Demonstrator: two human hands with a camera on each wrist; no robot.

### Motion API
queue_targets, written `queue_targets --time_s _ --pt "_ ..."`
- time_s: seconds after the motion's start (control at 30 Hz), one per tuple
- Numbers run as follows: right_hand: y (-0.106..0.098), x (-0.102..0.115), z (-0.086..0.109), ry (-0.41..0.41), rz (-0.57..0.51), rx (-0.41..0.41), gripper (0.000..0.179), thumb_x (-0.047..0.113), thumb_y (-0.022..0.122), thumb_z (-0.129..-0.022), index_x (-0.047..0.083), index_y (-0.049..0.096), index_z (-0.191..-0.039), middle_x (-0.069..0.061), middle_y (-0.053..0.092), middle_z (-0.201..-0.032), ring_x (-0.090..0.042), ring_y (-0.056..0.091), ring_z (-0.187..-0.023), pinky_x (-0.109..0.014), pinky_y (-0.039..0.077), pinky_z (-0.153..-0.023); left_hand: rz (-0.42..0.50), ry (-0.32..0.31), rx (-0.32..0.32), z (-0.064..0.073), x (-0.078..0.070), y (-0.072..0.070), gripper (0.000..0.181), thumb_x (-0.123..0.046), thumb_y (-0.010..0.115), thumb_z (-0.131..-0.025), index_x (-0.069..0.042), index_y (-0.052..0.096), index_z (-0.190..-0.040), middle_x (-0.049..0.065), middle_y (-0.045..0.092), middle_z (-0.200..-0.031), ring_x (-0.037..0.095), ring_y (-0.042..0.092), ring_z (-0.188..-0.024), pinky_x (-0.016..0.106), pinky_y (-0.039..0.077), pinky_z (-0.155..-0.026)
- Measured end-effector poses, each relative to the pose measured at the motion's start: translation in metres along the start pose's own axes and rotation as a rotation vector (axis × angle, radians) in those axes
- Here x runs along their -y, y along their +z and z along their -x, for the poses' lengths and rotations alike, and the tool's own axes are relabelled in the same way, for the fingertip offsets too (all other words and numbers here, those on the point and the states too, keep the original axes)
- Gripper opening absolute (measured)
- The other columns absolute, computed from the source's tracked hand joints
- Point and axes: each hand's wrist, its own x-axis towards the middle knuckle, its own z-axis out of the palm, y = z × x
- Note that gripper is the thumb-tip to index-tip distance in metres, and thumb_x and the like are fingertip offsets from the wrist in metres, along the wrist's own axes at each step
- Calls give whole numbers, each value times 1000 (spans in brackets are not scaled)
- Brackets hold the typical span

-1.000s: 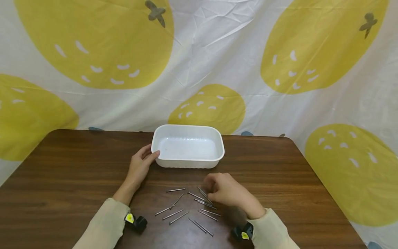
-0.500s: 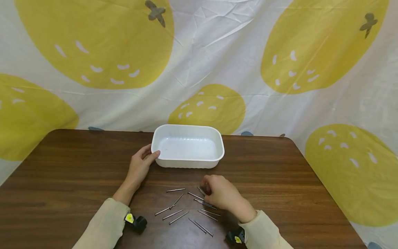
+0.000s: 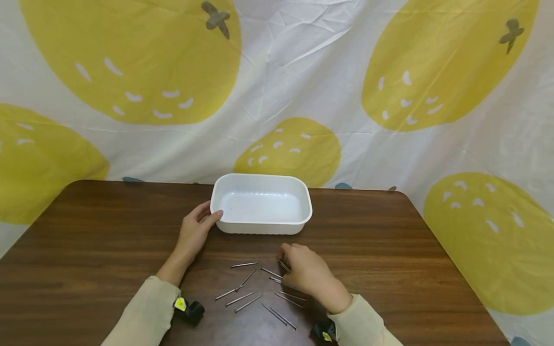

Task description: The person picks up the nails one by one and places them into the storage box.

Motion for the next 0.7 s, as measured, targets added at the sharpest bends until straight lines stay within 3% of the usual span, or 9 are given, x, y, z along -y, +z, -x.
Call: queue_targets --time_s 0.3,0.53,0.7 --pt "0 -3 -1 -6 -39 11 36 -4 73 -64 10 68 -97 3 55 -75 -13 51 -68 -29 42 -57 5 6 8 -1 2 0 60 -26 66 -99 -1 46 -149 19 49 -153 28 50 -140 24 47 -108" --pt "-3 -9 -4 -49 -112 57 39 -5 71 -68 7 70 -105 3 59 -73 -12 53 -67 -27 43 -57 -9 8 11 -1 2 -1 60 -27 65 -99 -1 45 -149 19 48 -154 29 49 -141 40 42 -116" --pt "-9 -13 -5 -83 -154 74 38 -5 69 -68 9 73 -103 4 57 -70 -10 52 -65 -25 42 -56 -13 9 12 -1 2 -1 60 -28 64 -100 -1 45 -150 18 48 -154 28 49 -141 39 43 -115"
